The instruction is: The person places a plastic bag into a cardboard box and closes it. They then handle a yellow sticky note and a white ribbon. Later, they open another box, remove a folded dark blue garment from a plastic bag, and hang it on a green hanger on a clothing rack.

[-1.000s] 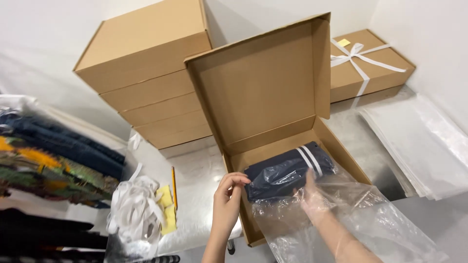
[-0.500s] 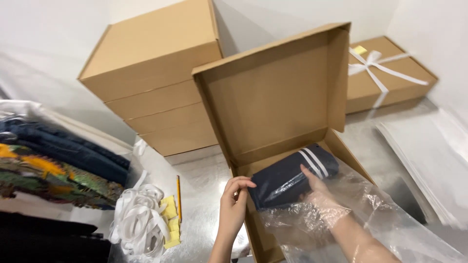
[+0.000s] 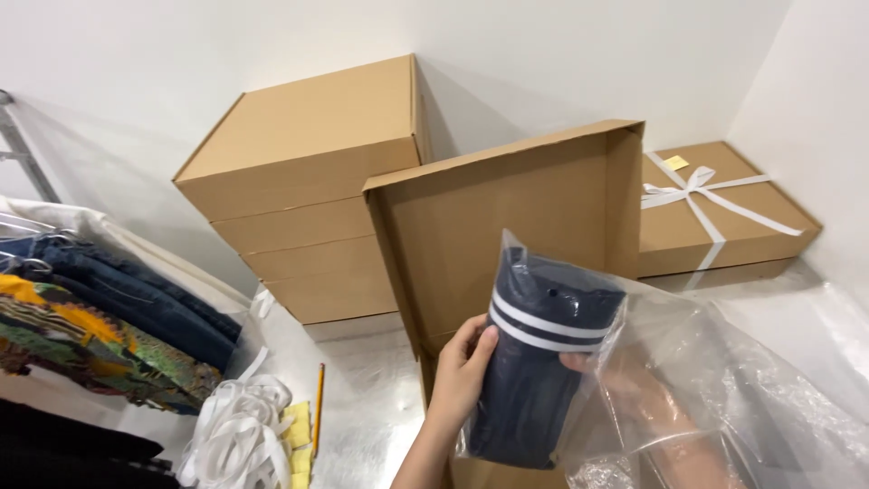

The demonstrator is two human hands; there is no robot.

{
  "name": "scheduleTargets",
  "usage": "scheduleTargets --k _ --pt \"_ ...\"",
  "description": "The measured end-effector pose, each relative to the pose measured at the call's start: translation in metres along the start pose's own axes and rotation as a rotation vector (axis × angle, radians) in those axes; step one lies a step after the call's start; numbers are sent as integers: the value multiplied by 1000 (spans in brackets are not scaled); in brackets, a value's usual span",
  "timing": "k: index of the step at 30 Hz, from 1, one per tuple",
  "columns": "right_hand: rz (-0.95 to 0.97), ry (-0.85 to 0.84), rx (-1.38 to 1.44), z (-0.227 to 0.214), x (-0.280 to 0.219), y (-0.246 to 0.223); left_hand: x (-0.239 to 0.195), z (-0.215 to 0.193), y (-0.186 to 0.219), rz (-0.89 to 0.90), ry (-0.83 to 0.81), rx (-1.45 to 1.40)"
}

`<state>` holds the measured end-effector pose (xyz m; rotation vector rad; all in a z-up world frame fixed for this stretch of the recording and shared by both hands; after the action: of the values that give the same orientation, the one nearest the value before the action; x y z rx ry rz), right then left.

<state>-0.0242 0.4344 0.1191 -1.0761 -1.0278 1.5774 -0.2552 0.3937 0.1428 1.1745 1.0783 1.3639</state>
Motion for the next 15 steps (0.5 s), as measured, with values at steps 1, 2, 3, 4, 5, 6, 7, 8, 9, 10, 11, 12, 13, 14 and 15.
scheduleTargets --k 1,2,3,4,5,6,7,8,9,10,11,12,13,14,15 --pt "-120 -3 -135 -4 1 -5 -1 3 2 -20 50 2" --pt "-239 -11 -268 -6 1 -9 -3 4 5 -40 103 6" --pt "-239 -11 -273 1 -7 -16 -5 8 3 -40 103 2" --pt "-191 31 -156 9 -15 -23 -7 11 3 -17 118 16" --pt "-143 73 -40 18 -22 -30 -8 14 3 6 134 31" --pt "-144 73 -40 17 -19 -26 -9 15 -2 7 133 31" --pt "-179 85 -56 16 -16 -22 -10 16 -8 45 127 19" --pt "-211 98 -73 15 -13 -17 -11 18 -13 80 123 7" --pt "-210 99 -74 18 -14 -23 -11 20 -9 78 122 6" --pt "-181 100 -64 22 -16 -27 -13 20 -5 73 160 -19" --pt "-152 101 -54 27 -18 -31 -14 21 -1 68 198 -43" --pt "-152 100 -52 32 -20 -36 -15 22 1 67 199 -40" --pt "-79 83 -24 37 -22 -41 -15 23 2 47 270 -26" --pt "-6 65 8 44 -24 -45 -16 22 4 26 341 -8" --pt "-4 64 12 44 -20 -40 -16 20 2 24 342 -3"
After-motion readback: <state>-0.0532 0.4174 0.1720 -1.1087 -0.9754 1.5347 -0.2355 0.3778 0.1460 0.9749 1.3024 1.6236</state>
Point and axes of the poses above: each hand's wrist, its own x-axis towards the middle knuckle, its own z-axis out of the palm, y = z × x, the point moved 1 cm from there along x, towards the middle knuckle, and after that the axes turned 7 degrees about -x, right-handed, at the moved point
